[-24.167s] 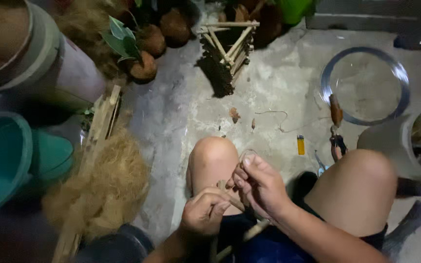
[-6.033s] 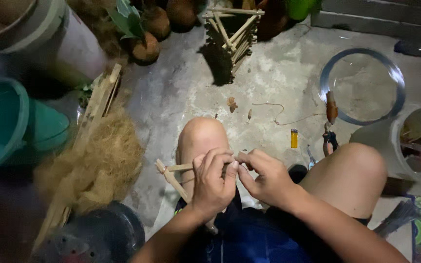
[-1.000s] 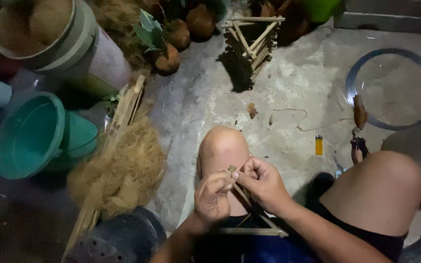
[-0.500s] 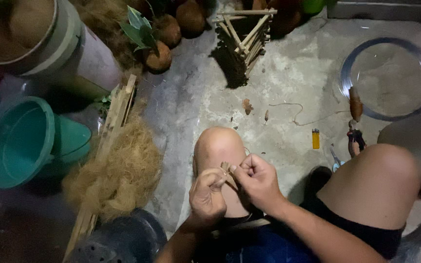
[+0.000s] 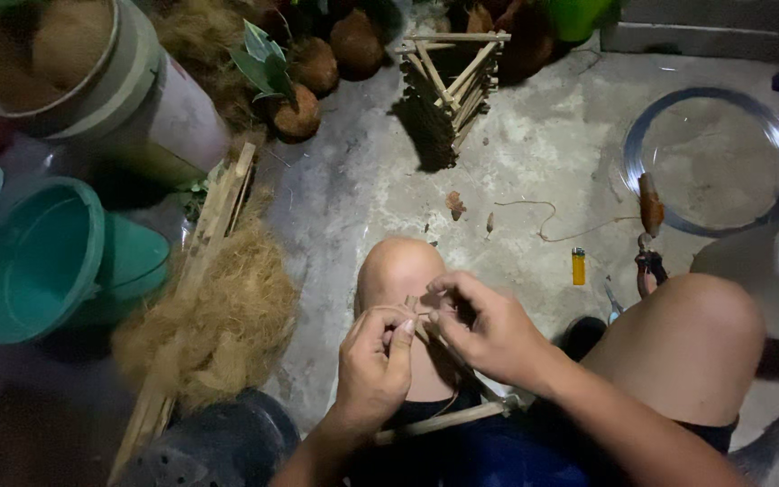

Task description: The person sits on the ground and assembles a small triangular bamboo frame, tying bamboo sticks together with thin wire. They cut wire with scissors, twist it by hand around the joints, and use a lighter to burn the wire ends before tightening the ties on the frame.

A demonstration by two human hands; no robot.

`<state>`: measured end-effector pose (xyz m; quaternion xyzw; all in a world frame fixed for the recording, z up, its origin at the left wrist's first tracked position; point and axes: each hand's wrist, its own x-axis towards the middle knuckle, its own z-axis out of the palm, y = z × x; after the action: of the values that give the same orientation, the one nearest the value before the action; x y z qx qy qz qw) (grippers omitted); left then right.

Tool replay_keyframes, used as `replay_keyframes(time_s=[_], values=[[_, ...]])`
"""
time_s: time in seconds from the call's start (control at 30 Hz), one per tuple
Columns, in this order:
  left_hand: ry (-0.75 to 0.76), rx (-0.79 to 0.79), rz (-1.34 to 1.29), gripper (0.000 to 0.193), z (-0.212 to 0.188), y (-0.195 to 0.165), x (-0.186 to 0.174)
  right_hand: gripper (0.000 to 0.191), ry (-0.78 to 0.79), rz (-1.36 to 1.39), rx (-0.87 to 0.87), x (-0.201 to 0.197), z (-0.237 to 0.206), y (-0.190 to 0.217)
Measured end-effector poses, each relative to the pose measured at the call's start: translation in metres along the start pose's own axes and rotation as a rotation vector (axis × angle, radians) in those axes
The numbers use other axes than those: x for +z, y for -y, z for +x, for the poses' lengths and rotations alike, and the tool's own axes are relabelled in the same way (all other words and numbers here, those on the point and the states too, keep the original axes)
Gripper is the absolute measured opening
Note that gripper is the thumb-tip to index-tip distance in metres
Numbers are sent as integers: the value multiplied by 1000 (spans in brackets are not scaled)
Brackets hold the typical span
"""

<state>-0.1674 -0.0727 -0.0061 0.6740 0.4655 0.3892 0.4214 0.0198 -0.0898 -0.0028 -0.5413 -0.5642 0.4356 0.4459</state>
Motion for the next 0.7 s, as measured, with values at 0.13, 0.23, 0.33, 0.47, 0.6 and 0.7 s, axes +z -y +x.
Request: replay_keyframes(time_s=[0.13,0.23,0.33,0.47,0.6,0.7], values=[[17,58,64,3,-2,-2,0,24,57,-235,-333,0,-1,3],[16,77,41,3,-3,0,0,24,13,-229,-355,10,-2,-6],[6,65,-3,5,-2,3,-1,23,-20,-234,-403,17,-2,-18],[-7,5,-4,5,-3,3,-4,22,-120,-290,-463,27,-3,-30],[6,4,17,5,-7,-6,-7,23,-154,-275,-549,32,-4,-33],[-4,145,139,14,-2,-11,-15,25,-155,-335,-662,28,-1,-32]])
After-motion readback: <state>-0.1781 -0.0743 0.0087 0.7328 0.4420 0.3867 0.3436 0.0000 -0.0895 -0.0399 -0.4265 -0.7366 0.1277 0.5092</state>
